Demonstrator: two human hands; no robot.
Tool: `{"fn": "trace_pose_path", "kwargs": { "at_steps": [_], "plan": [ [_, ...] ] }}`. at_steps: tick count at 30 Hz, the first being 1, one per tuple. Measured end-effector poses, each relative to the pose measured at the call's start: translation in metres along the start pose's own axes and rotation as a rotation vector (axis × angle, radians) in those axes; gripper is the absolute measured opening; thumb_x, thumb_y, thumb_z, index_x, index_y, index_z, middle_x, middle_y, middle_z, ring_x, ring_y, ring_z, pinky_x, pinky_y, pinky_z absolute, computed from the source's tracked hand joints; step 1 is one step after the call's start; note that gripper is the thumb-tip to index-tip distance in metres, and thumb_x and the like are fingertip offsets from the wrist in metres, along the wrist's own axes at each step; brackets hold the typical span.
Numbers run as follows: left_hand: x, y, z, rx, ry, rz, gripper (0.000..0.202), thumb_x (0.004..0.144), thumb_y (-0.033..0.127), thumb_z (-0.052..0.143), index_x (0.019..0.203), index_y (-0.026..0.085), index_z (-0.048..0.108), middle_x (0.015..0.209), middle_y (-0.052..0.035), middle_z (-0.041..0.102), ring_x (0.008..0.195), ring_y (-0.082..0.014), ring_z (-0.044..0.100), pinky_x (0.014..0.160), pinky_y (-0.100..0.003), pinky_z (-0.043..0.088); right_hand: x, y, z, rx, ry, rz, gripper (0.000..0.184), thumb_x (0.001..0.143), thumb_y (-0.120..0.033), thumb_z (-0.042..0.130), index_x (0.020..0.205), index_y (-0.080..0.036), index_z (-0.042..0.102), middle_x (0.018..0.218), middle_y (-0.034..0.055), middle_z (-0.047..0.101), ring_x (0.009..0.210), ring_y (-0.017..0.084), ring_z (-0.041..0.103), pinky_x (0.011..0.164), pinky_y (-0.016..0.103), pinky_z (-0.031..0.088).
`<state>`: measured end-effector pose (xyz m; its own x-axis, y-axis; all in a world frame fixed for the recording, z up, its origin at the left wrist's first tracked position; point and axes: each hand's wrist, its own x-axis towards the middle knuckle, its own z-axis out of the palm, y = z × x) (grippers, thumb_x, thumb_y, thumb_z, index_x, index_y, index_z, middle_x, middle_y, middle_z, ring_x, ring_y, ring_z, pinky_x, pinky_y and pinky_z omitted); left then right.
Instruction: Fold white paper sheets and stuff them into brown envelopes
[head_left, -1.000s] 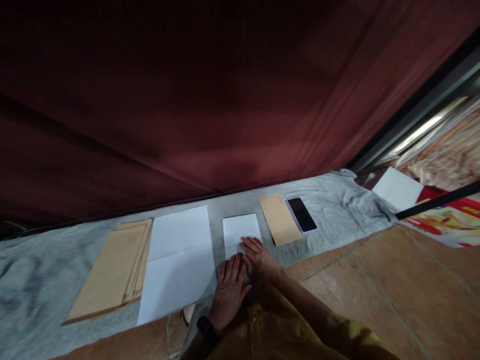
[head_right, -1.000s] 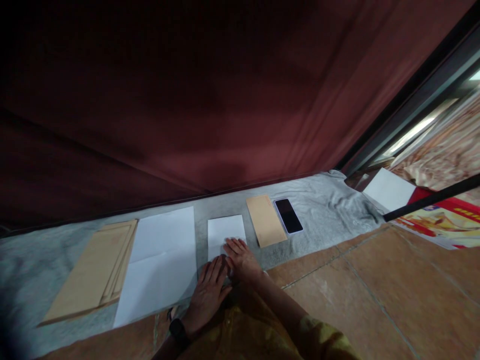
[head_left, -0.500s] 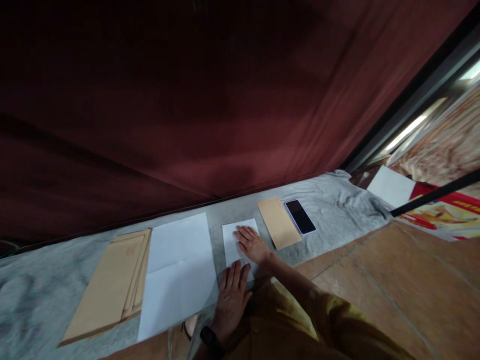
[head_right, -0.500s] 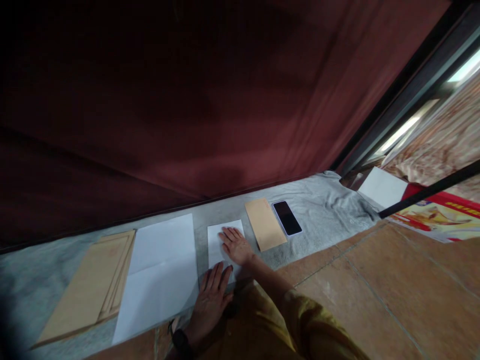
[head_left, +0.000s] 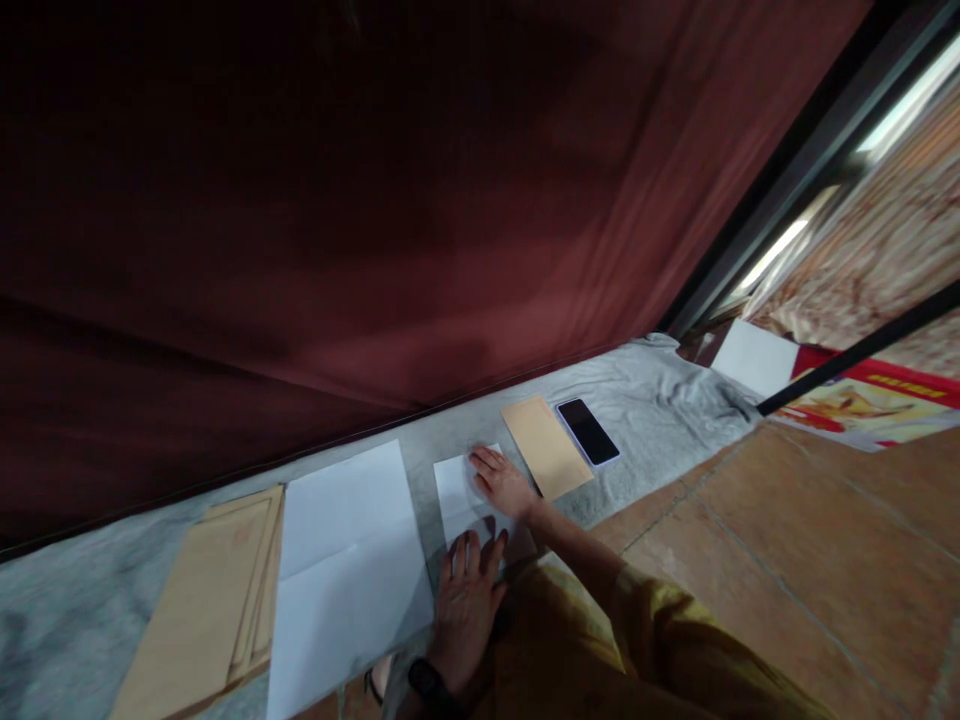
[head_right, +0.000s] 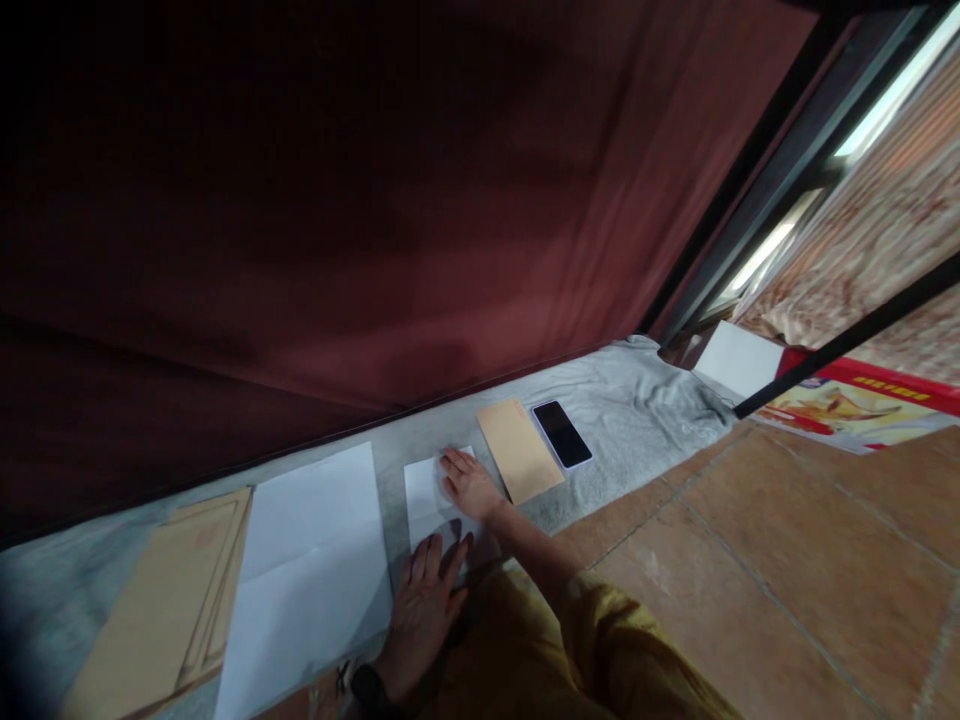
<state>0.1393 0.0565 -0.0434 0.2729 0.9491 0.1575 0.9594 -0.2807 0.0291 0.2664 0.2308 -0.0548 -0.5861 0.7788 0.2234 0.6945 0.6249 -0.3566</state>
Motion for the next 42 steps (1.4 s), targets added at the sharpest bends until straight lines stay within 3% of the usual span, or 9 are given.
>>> {"fn": "trace_pose_path", "kwargs": {
  "at_steps": [5, 11, 16, 21, 24, 32, 38, 40, 42],
  "plan": [
    [0.005, 0.006, 0.0, -0.01, 0.006, 0.009, 0.049, 0.086, 0.02, 0.058, 0.135, 0.021, 0.058, 0.138, -0.0143, 0.058, 0.131, -0.0339, 0.052, 0.107, -0.054, 0.045, -0.062, -0.006, -0.005, 0.055, 0.007, -0.045, 0.042, 0.1, -0.025, 0.05, 0.14, -0.015, 0.054, 0.148, 0.0127, 0.053, 0.139, 0.022, 0.047, 0.117, 0.042, 0.04],
    [0.007, 0.015, -0.001, -0.068, -0.032, 0.156, 0.067, 0.077, 0.005, 0.05, 0.144, 0.011, 0.046, 0.155, -0.0165, 0.044, 0.145, -0.0283, 0.04, 0.115, -0.046, 0.041, -0.12, -0.018, -0.021, 0.135, 0.013, 0.005, 0.04, 0.104, -0.031, 0.043, 0.141, -0.02, 0.054, 0.146, 0.0101, 0.056, 0.135, 0.022, 0.052, 0.114, 0.043, 0.045],
    [0.014, 0.016, 0.002, -0.079, -0.056, 0.133, 0.064, 0.083, 0.009, 0.047, 0.147, 0.015, 0.042, 0.152, -0.0162, 0.048, 0.141, -0.0289, 0.045, 0.112, -0.05, 0.043, -0.105, -0.014, -0.024, 0.081, 0.037, 0.024, 0.04, 0.103, -0.03, 0.044, 0.14, -0.018, 0.055, 0.147, 0.0111, 0.055, 0.137, 0.023, 0.05, 0.115, 0.044, 0.043],
    [0.016, 0.019, 0.01, -0.069, -0.086, 0.134, 0.043, 0.088, 0.013, 0.048, 0.13, 0.018, 0.06, 0.139, -0.014, 0.06, 0.135, -0.0312, 0.05, 0.109, -0.054, 0.043, -0.065, -0.01, -0.01, -0.002, -0.01, 0.055, 0.048, 0.1, -0.027, 0.048, 0.144, -0.009, 0.05, 0.154, 0.0152, 0.045, 0.142, 0.026, 0.042, 0.117, 0.044, 0.04],
    [0.016, 0.022, 0.013, -0.049, -0.092, 0.146, 0.037, 0.089, 0.012, 0.049, 0.121, 0.019, 0.067, 0.129, -0.0133, 0.065, 0.133, -0.0322, 0.051, 0.107, -0.055, 0.043, -0.042, -0.005, -0.003, 0.0, -0.011, 0.1, 0.046, 0.099, -0.023, 0.047, 0.142, -0.008, 0.052, 0.151, 0.0154, 0.049, 0.14, 0.025, 0.046, 0.117, 0.042, 0.04],
    [0.018, 0.028, 0.0, -0.071, -0.074, 0.204, 0.05, 0.092, 0.01, 0.044, 0.138, 0.025, 0.056, 0.142, -0.0102, 0.058, 0.136, -0.0281, 0.05, 0.11, -0.051, 0.042, -0.007, 0.006, 0.0, 0.044, -0.026, 0.178, 0.047, 0.096, -0.015, 0.046, 0.142, -0.008, 0.053, 0.148, 0.0166, 0.052, 0.139, 0.025, 0.046, 0.119, 0.043, 0.036],
    [0.001, 0.025, -0.003, -0.247, -0.108, 0.209, 0.048, 0.092, 0.022, 0.051, 0.14, 0.024, 0.054, 0.151, -0.0097, 0.051, 0.143, -0.0285, 0.041, 0.115, -0.051, 0.039, -0.047, -0.004, -0.008, 0.11, 0.051, 0.151, 0.049, 0.094, -0.015, 0.05, 0.143, -0.012, 0.051, 0.153, 0.0166, 0.045, 0.143, 0.027, 0.04, 0.118, 0.046, 0.037],
    [-0.007, 0.013, -0.003, -0.334, -0.06, 0.07, 0.049, 0.094, 0.022, 0.047, 0.143, 0.023, 0.049, 0.155, -0.0098, 0.045, 0.145, -0.0275, 0.038, 0.115, -0.049, 0.041, -0.077, -0.006, -0.012, 0.23, 0.115, 0.139, 0.05, 0.095, -0.015, 0.049, 0.144, -0.017, 0.051, 0.151, 0.0152, 0.048, 0.139, 0.026, 0.046, 0.113, 0.046, 0.043],
    [-0.011, -0.004, -0.003, -0.432, 0.016, -0.188, 0.051, 0.098, 0.023, 0.04, 0.148, 0.022, 0.043, 0.157, -0.0113, 0.042, 0.145, -0.0259, 0.039, 0.113, -0.047, 0.043, -0.109, -0.009, -0.016, 0.347, 0.151, 0.171, 0.048, 0.095, -0.015, 0.047, 0.143, -0.021, 0.051, 0.146, 0.0135, 0.052, 0.132, 0.025, 0.052, 0.109, 0.046, 0.047]
  ]
}}
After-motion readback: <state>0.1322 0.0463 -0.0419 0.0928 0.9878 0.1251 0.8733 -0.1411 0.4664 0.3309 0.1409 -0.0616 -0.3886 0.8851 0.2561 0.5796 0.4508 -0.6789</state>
